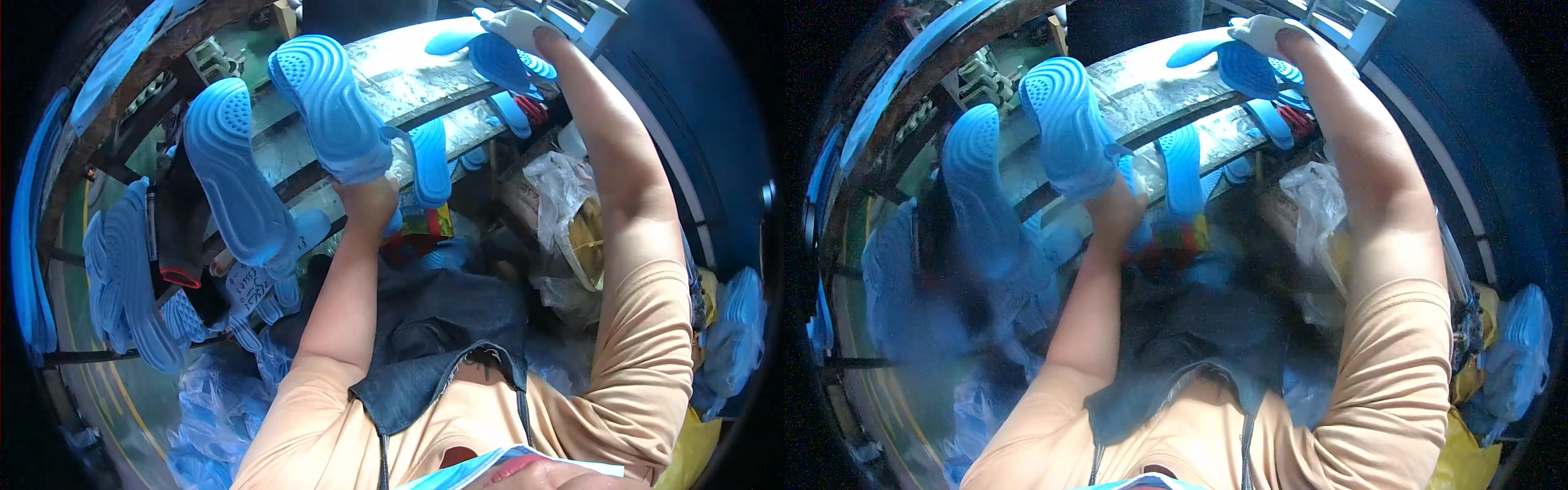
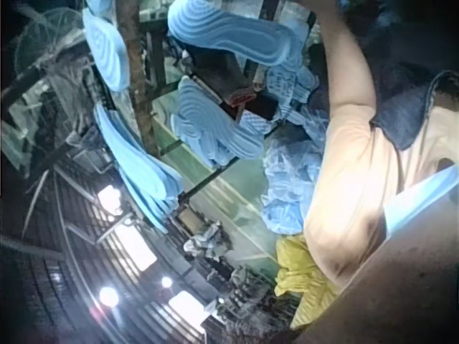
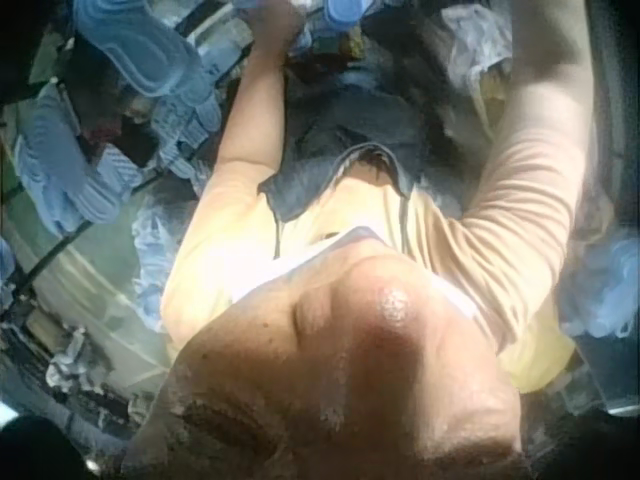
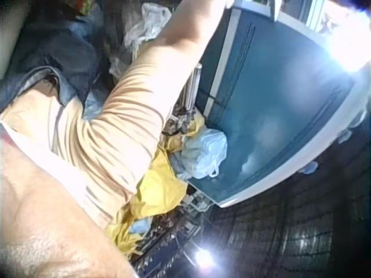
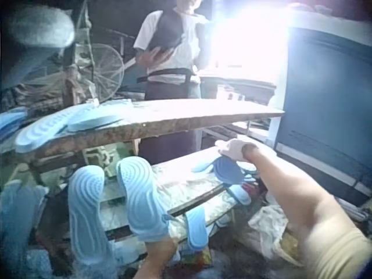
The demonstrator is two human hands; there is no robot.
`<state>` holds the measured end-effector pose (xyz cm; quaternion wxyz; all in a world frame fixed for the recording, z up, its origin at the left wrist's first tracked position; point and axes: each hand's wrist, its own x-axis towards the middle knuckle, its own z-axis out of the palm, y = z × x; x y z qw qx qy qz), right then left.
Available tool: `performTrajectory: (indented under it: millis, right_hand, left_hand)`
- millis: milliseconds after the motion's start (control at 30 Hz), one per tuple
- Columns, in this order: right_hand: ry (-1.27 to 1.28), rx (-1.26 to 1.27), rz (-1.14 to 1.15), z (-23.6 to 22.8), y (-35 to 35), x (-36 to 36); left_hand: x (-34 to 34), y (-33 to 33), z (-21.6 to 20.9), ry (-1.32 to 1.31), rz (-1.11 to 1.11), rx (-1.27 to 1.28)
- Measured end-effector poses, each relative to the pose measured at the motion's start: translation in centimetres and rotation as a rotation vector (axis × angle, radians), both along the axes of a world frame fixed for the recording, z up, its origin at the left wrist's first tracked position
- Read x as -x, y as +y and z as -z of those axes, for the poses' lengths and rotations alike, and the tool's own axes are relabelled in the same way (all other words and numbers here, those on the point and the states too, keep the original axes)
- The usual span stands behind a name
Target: The person picks up blue plastic slippers from a pile on the floor and places them onto a metal rack. They handle the slippers one by one, arranging them in a row on the rack. The person wears white gloves and a face mask while performing the task.
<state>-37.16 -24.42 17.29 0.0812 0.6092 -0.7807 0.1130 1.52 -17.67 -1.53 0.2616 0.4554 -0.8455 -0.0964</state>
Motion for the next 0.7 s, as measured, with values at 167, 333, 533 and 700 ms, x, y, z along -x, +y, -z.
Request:
performTrajectory:
  millis: [167, 333, 533, 700]
  right_hand:
    - [0.559, -0.185, -0.038, 0.9, -3.6, 1.6]
    - [-0.768, -0.208, -0.283, 0.6, 0.8, -1.1]
    - [0.143, -0.385, 0.014, -4.4, 8.3, -11.0]
    - [0.338, -0.432, 0.082, -5.8, 12.8, -12.3]
  left_hand:
    - [-0.9, -0.5, 1.1, -0.086, -0.02, -0.045]
    - [-1.1, -0.5, 1.8, -0.14, -0.132, -0.156]
    - [-1.1, -0.2, 0.8, 0.011, -0.122, -0.124]
    - [-1.0, -0.7, 0.6, 0.043, -0.076, 0.051]
